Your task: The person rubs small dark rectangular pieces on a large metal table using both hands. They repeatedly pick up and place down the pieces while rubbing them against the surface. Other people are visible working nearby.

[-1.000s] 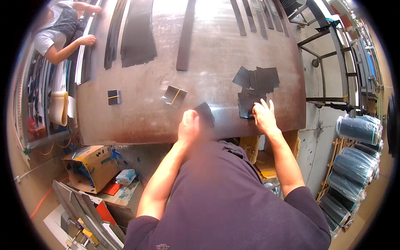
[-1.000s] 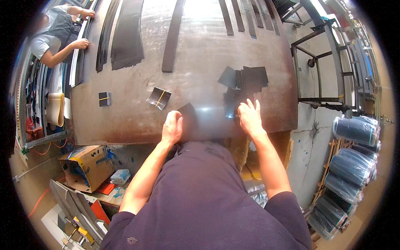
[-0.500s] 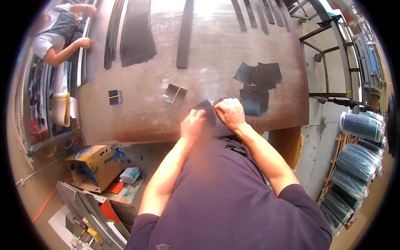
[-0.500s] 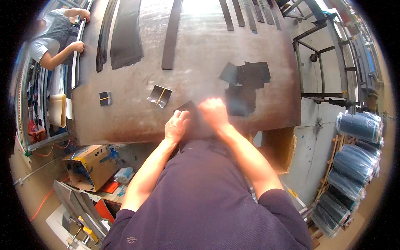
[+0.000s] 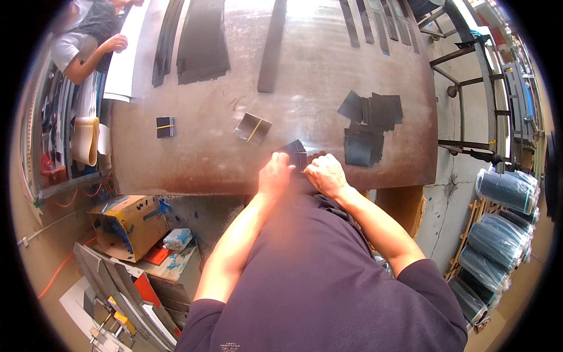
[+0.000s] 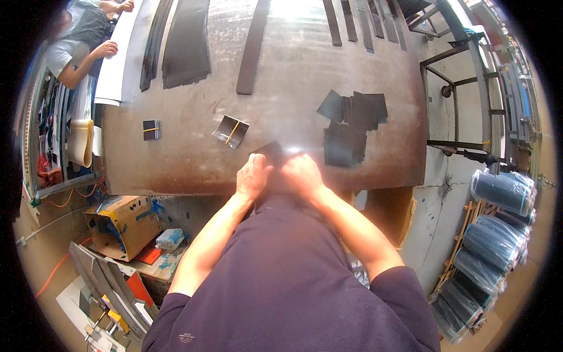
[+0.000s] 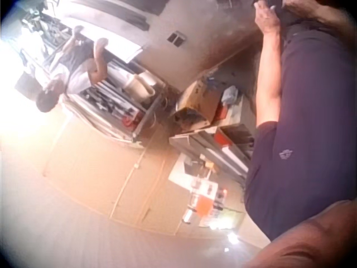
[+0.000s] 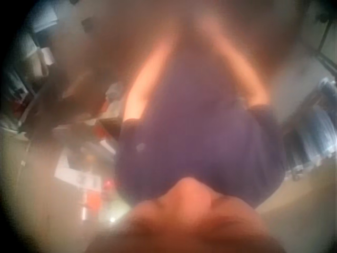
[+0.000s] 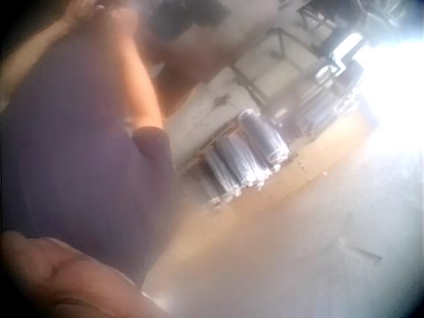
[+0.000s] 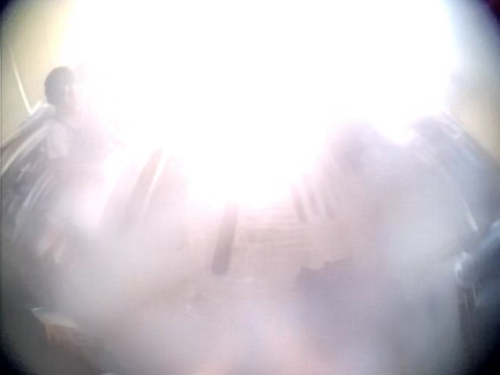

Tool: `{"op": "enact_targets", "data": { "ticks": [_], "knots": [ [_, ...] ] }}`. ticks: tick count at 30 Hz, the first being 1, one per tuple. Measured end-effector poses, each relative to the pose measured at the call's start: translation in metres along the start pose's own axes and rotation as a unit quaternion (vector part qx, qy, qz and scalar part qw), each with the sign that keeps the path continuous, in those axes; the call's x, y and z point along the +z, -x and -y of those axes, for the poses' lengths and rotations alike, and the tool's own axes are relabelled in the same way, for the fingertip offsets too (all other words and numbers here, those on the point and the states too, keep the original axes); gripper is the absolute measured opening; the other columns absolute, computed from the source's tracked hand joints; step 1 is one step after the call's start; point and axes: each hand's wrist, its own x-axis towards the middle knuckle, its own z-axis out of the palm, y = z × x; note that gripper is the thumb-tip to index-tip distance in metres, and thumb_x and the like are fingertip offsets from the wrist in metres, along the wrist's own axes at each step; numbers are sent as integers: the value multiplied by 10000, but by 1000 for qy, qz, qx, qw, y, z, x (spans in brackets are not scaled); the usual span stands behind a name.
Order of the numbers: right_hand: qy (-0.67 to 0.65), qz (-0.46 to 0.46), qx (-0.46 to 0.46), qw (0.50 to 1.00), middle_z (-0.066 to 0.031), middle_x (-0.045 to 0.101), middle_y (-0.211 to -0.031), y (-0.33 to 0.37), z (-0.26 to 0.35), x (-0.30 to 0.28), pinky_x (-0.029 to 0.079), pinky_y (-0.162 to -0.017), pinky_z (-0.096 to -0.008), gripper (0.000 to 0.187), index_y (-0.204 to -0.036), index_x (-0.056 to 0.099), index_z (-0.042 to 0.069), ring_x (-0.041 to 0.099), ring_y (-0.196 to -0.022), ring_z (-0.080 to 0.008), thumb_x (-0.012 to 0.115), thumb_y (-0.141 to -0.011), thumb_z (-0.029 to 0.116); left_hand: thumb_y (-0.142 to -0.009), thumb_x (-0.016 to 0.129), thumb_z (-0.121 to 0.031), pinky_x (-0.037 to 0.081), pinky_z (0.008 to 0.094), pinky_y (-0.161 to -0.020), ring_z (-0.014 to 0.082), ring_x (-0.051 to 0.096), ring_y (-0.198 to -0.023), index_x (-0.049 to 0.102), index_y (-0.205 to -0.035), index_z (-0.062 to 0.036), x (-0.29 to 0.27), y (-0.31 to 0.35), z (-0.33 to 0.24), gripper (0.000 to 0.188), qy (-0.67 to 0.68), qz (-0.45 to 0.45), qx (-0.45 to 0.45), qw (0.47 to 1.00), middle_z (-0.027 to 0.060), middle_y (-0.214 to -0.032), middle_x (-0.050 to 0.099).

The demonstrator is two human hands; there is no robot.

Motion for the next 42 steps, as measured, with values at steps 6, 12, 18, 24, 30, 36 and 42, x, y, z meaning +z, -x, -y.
{"op": "enact_targets", "data": {
  "ticks": [6, 12, 18, 24, 30, 36, 42],
  "knots": [
    [-1, -108, 49, 993, -67, 677, -820, -27, -7, -13, 494, -799, -418, 131, -833, 714, 118, 649, -804, -279, 756, -921, 205, -951, 775, -217, 541, 582, -752, 467, 664, -952, 535, -1126, -102, 0, -1, 2, 319, -8, 5, 6, 1000, 172, -1102, 608],
    [-19, -12, -12, 1000, -56, 646, -767, 2, 4, 9, 478, -775, -410, 179, -743, 665, 122, 635, -782, -251, 709, -910, 170, -966, 749, -196, 560, 562, -765, 441, 683, -960, 566, -1193, -127, -10, -1, -9, 300, 1, -3, 4, 1000, 168, -1121, 602],
    [-69, 7, 11, 998, -85, 738, -1090, 2, 15, -18, 480, -1003, -440, 69, -956, 708, 92, 673, -1087, -275, 667, -946, 146, -997, 693, -202, 577, 548, -788, 411, 698, -988, 644, -1129, -177, -14, -2, -12, 143, -19, 54, -10, 998, 147, -1139, 610],
    [9, 98, -41, 994, -198, 545, -1600, 16, 5, 10, 140, -1351, -595, 237, -1168, 674, 17, 392, -1583, -364, 540, -1012, 134, -1001, 674, -142, 584, 528, -777, 383, 705, -932, 668, -1085, -133, -12, 0, -6, 85, 33, -13, 9, 999, 115, -1139, 630],
    [-9, 111, -28, 993, -195, 546, -1599, 16, 2, 19, 131, -1355, -594, 237, -1161, 671, 20, 362, -1602, -363, 554, -988, 133, -1125, 646, -291, 556, 286, -725, 118, 675, -910, 621, -1110, -133, -55, 23, 21, 161, 568, 77, -240, 784, 6, -987, 677],
    [22, 118, -9, 993, -171, 594, -1553, 7, 6, -31, 129, -1353, -601, 224, -1157, 657, 32, 377, -1595, -351, 556, -971, 105, -1104, 673, -326, 545, 279, -633, 149, 687, -781, 568, -1000, -140, -78, 28, 30, 237, 647, 15, -329, 688, 14, -879, 656],
    [80, 87, 72, 990, -127, 678, -1410, 39, -38, -60, 149, -1332, -628, 188, -1119, 650, 68, 445, -1545, -365, 584, -944, 71, -998, 735, -66, 542, 303, -665, 134, 630, -711, 578, -977, -81, -34, 16, 24, 160, 250, -43, -133, 958, 14, -825, 623]
  ]
}}
